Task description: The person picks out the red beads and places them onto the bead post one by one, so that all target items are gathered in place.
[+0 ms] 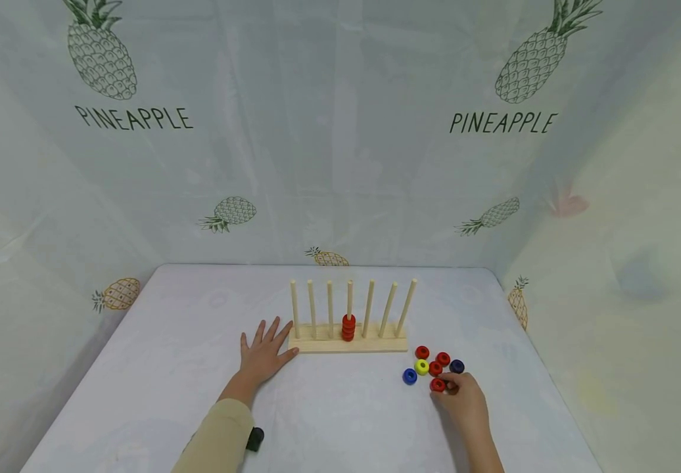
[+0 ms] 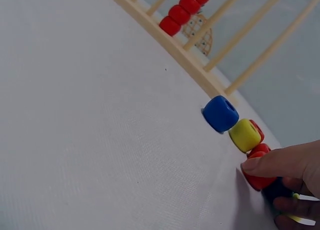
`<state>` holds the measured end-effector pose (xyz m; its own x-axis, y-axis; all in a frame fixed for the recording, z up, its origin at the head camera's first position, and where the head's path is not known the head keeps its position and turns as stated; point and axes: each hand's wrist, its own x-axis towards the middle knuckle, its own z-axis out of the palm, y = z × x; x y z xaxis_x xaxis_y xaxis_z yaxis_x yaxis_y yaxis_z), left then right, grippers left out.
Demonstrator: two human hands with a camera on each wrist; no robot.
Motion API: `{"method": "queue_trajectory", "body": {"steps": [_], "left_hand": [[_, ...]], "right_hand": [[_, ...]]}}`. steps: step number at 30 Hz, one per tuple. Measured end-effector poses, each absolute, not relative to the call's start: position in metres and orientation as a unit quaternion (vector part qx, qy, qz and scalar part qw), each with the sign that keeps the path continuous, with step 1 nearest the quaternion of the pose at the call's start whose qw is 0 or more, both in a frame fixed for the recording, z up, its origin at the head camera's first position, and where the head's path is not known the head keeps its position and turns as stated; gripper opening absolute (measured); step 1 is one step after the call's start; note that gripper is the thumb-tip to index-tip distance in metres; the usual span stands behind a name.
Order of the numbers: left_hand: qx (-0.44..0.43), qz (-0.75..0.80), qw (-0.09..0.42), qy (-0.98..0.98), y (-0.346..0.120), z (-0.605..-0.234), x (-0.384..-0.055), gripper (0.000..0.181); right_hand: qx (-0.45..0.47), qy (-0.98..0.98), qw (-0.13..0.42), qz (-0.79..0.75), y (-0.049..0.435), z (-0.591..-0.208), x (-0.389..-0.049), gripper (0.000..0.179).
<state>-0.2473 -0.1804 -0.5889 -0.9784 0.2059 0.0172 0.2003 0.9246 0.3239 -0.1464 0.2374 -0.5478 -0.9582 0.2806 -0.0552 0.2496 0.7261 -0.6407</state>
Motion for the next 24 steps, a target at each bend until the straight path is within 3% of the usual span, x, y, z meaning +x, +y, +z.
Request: {"method": "queue_trajectory", "body": {"steps": [24], "left_hand": [[0.101,0.164,0.008,0.981,-0.1795,-0.5889,-0.2473,0.076]], "right_hand": [[-0.169,-0.929,0.012,0.330,0.2340,-0.5501,-0.1485,0.037]]}}
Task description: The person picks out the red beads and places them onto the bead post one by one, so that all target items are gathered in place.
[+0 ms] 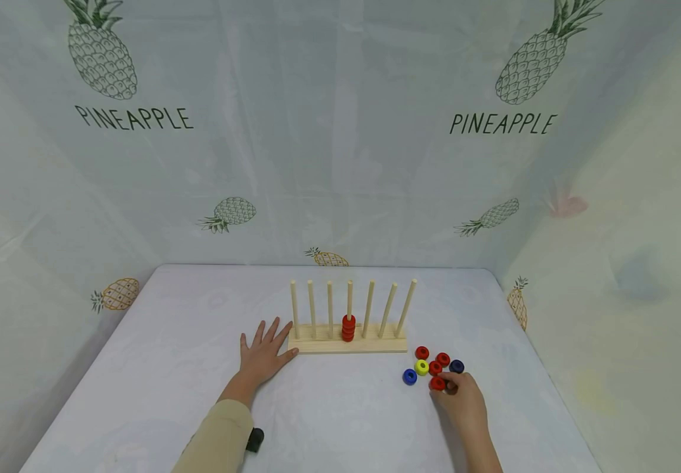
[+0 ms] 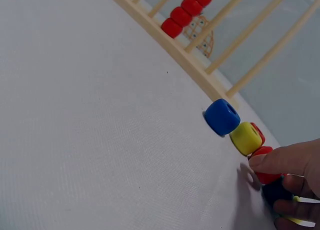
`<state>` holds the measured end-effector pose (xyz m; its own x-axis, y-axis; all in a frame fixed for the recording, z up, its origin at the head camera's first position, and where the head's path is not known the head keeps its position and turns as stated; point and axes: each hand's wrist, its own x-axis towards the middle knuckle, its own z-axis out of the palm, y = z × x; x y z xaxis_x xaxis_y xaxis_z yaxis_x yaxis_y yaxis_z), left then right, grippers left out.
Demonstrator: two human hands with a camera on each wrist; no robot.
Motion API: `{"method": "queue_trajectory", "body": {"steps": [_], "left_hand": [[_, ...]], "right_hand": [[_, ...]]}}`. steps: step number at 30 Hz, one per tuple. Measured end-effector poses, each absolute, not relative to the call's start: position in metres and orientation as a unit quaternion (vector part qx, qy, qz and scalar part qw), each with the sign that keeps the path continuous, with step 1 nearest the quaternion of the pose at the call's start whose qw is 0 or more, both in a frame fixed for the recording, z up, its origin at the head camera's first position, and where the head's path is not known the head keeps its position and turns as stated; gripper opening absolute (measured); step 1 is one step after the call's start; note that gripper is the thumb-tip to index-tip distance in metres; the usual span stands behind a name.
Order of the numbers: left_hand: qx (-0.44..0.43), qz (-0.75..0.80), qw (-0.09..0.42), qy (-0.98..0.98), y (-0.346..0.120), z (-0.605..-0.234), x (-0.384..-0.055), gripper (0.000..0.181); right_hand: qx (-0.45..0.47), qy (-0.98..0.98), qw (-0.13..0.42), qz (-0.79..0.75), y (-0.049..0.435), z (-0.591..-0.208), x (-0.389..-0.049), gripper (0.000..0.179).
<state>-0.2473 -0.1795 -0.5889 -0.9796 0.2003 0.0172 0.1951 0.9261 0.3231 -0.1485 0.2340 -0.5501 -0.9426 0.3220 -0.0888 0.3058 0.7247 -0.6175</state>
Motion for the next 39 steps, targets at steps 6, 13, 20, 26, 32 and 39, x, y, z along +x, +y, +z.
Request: {"method": "queue_trajectory", "body": {"steps": [6,13,20,26,32,39], "left_hand": [[0.099,0.157,0.014,0.983,-0.178,-0.584,-0.246,0.075],[0.098,0.150,0.018,0.984,-0.178,-0.583,-0.246,0.075],[0.099,0.153,0.008,0.983,-0.177,-0.583,-0.244,0.075],[0.098,0.159,0.012,0.982,-0.177,-0.581,-0.244,0.074],[0.098,0.160,0.018,0.982,-0.177,-0.581,-0.244,0.074],[0.096,0.159,0.023,0.982,-0.177,-0.580,-0.244,0.074]], "right_hand": [[-0.170,-0.924,0.022,0.341,0.233,-0.546,-0.146,0.038],[-0.181,-0.910,0.024,0.372,0.226,-0.537,-0.144,0.042],[-0.181,-0.905,0.022,0.383,0.216,-0.536,-0.144,0.042],[-0.168,-0.905,0.018,0.391,0.207,-0.532,-0.144,0.040],[-0.147,-0.909,0.021,0.390,0.198,-0.526,-0.145,0.037],[-0.113,-0.909,0.042,0.400,0.190,-0.521,-0.147,0.033]]}}
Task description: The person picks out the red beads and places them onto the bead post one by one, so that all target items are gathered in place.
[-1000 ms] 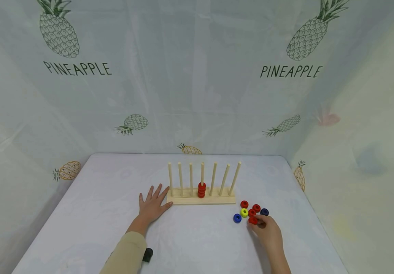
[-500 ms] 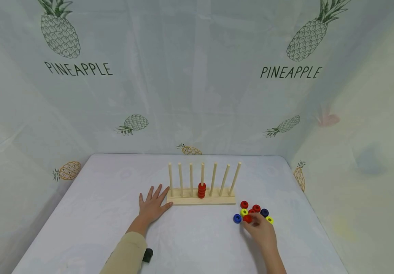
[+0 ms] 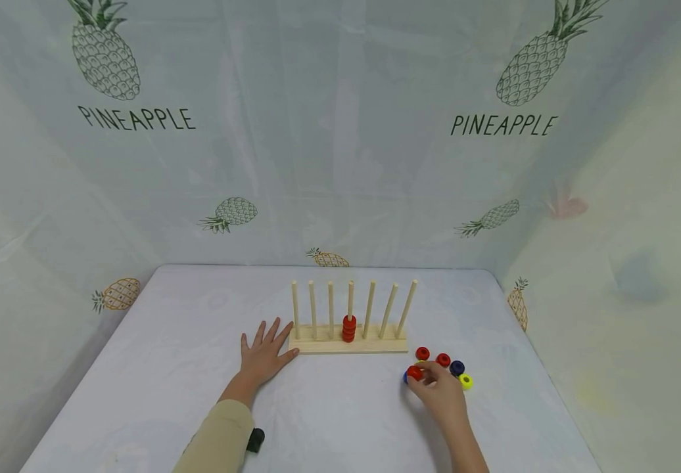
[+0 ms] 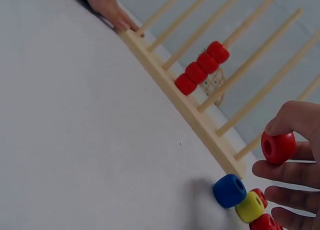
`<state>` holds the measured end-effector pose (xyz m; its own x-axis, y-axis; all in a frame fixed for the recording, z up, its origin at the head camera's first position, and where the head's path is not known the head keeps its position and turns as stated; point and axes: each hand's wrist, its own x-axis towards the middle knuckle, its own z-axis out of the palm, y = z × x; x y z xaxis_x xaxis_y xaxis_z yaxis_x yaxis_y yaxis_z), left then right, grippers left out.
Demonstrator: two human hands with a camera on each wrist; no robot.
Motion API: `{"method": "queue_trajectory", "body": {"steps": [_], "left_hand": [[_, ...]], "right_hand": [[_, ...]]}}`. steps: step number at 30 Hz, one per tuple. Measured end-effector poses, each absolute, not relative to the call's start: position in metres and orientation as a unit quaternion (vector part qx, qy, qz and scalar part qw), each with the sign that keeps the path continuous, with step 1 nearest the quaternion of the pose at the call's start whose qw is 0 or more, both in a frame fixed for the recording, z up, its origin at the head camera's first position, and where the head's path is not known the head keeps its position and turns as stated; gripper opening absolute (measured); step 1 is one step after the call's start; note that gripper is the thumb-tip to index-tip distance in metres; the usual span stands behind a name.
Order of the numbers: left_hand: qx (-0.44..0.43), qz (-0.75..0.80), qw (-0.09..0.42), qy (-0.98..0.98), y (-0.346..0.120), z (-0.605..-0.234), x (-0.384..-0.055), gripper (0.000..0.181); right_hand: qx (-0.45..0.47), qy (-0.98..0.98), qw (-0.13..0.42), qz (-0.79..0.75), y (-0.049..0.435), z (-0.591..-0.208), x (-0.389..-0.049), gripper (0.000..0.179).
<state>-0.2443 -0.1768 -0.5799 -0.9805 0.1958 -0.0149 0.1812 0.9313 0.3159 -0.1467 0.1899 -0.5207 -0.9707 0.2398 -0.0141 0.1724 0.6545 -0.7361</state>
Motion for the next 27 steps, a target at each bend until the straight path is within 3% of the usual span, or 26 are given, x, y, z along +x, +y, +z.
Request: {"method": "queue_trajectory", "body": {"steps": [27], "left_hand": [[0.097,0.150,0.019,0.984,-0.177,-0.579,-0.243,0.075]], "right_hand": [[-0.051,-0.896,0.057,0.437,0.154,-0.498,-0.160,0.032]]}}
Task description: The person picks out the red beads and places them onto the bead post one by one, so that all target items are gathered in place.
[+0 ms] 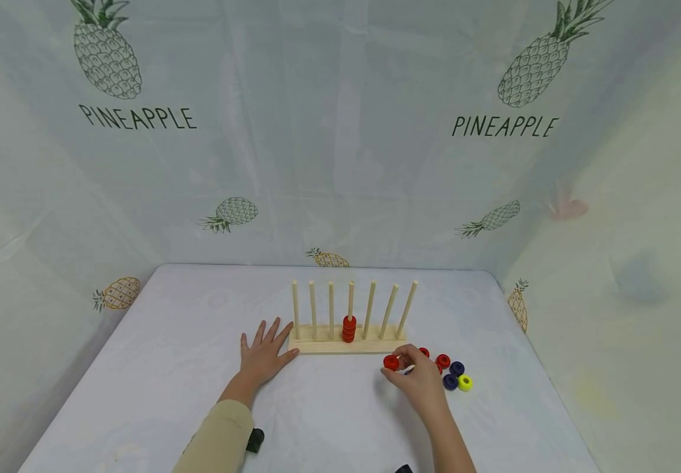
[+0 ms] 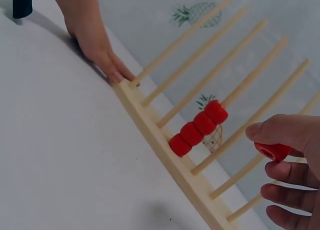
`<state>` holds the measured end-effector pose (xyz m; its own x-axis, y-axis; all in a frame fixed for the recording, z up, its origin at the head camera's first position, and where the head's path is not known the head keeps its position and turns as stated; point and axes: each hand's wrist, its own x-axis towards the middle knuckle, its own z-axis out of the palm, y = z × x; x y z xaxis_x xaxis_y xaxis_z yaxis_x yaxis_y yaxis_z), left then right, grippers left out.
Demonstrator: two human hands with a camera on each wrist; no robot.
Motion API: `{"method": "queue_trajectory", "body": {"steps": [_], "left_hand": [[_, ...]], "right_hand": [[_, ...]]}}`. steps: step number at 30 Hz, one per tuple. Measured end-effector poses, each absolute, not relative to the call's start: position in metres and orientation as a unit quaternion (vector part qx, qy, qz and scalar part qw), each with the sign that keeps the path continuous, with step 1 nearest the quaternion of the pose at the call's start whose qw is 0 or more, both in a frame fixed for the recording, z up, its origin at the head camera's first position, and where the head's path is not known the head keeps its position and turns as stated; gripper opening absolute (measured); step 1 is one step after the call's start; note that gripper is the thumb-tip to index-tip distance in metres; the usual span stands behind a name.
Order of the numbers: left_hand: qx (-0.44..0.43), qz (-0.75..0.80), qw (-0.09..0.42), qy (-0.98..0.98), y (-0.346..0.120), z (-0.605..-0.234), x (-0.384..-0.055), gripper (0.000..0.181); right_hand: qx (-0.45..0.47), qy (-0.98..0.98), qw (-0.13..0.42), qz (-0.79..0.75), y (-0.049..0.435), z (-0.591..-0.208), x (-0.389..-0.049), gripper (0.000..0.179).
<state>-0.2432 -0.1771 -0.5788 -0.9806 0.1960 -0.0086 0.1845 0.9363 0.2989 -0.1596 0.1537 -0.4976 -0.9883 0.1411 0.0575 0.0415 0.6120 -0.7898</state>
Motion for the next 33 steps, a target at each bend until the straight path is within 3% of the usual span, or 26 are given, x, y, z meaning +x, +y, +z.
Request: {"method": "queue_trajectory", "body": {"steps": [33], "left_hand": [[0.102,0.161,0.009,0.982,-0.176,-0.576,-0.240,0.073]], "right_hand": [[0.018,-0.875,0.111,0.472,0.123,-0.449,-0.180,0.037]]}}
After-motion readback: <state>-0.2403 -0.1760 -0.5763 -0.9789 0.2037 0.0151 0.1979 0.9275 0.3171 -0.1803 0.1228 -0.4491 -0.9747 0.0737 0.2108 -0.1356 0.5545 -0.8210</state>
